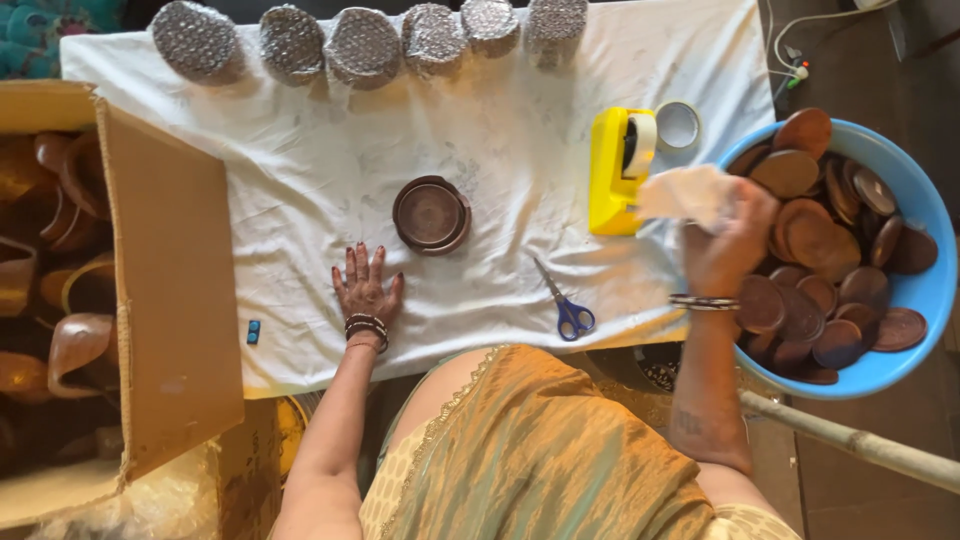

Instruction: The person wipes wooden bowls with a cloth and then wraps them in bubble wrap, placing the finished items on a table.

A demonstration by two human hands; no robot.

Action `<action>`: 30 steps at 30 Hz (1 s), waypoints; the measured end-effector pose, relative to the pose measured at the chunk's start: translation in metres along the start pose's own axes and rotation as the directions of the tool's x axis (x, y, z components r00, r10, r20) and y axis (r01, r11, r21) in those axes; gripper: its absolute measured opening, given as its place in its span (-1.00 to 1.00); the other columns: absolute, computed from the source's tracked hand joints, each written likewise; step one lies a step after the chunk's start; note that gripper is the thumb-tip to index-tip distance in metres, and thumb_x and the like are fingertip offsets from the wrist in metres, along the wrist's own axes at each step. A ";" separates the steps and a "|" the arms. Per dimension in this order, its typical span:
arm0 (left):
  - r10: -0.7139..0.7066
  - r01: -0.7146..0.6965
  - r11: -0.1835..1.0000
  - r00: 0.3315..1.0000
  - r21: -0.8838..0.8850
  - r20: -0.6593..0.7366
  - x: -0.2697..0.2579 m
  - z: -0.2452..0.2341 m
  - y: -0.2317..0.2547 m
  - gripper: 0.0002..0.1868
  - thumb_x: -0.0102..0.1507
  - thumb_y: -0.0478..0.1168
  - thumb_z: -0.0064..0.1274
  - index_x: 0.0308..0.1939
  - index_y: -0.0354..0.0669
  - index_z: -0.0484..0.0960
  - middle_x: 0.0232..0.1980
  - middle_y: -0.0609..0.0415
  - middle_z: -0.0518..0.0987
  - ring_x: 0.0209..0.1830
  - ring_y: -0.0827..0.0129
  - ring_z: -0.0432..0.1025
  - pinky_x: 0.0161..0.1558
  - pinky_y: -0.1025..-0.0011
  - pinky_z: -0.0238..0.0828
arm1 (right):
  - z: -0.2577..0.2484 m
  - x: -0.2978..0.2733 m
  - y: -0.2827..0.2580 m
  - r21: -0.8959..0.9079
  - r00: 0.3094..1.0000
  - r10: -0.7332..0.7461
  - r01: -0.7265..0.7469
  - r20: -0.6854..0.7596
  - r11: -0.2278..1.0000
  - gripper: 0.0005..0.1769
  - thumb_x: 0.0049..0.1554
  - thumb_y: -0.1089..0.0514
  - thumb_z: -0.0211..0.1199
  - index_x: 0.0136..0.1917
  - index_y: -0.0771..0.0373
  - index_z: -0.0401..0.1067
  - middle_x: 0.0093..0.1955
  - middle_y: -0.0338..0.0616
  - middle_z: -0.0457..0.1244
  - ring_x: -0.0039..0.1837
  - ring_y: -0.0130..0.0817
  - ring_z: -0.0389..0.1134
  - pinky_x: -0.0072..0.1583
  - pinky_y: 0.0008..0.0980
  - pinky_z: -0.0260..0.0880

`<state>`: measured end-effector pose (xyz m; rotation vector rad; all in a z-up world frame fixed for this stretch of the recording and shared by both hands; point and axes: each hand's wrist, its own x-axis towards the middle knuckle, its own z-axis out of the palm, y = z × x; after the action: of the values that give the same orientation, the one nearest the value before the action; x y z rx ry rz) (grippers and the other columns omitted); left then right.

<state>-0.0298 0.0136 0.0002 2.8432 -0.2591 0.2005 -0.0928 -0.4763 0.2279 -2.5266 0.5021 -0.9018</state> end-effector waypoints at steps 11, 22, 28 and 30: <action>-0.022 0.022 0.999 1.000 -0.027 -0.018 0.001 -0.003 0.003 -0.32 0.26 0.15 0.04 0.45 0.14 0.41 0.59 -0.04 0.25 0.64 0.15 0.02 0.56 -0.10 -0.29 | 0.157 -0.069 -0.025 -0.106 0.854 -0.225 0.308 0.469 0.946 -0.22 -0.12 0.25 0.41 0.39 -0.04 0.38 0.47 0.02 0.15 0.34 0.07 0.28 0.24 -0.06 0.37; -0.016 0.015 1.000 0.999 -0.009 -0.032 0.001 0.009 -0.001 -0.34 0.32 0.20 -0.05 0.48 0.18 0.37 0.63 -0.05 0.18 0.66 0.17 -0.03 0.58 -0.06 -0.34 | 0.171 -0.095 -0.015 -0.099 0.685 -0.211 0.384 0.698 0.918 -0.27 -0.01 0.17 0.28 0.45 -0.10 0.34 0.59 -0.02 0.05 0.56 0.05 0.03 0.48 0.06 0.02; -0.010 0.009 1.000 0.999 0.011 0.046 0.001 0.018 -0.007 -0.28 0.33 0.23 -0.13 0.55 0.20 0.22 0.66 -0.01 0.04 0.68 0.19 -0.16 0.56 -0.10 -0.42 | 0.177 -0.101 -0.011 -0.136 0.706 -0.210 0.400 0.676 0.906 -0.29 0.02 0.20 0.20 0.46 -0.08 0.34 0.60 -0.04 0.05 0.58 0.01 0.03 0.50 0.06 0.01; 0.030 -0.029 1.000 0.996 -0.008 0.088 -0.003 0.017 -0.012 -0.28 0.32 0.20 -0.10 0.54 0.19 0.23 0.66 -0.01 0.03 0.67 0.18 -0.18 0.55 -0.10 -0.40 | 0.181 -0.100 -0.012 -0.150 0.712 -0.221 0.418 0.666 0.896 -0.30 0.02 0.19 0.18 0.46 -0.07 0.34 0.60 -0.01 0.04 0.56 0.04 0.03 0.51 0.09 -0.03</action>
<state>-0.0283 0.0207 -0.0193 2.8472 -0.3197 0.0802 -0.0438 -0.3742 0.0540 -3.0249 -0.0465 0.0004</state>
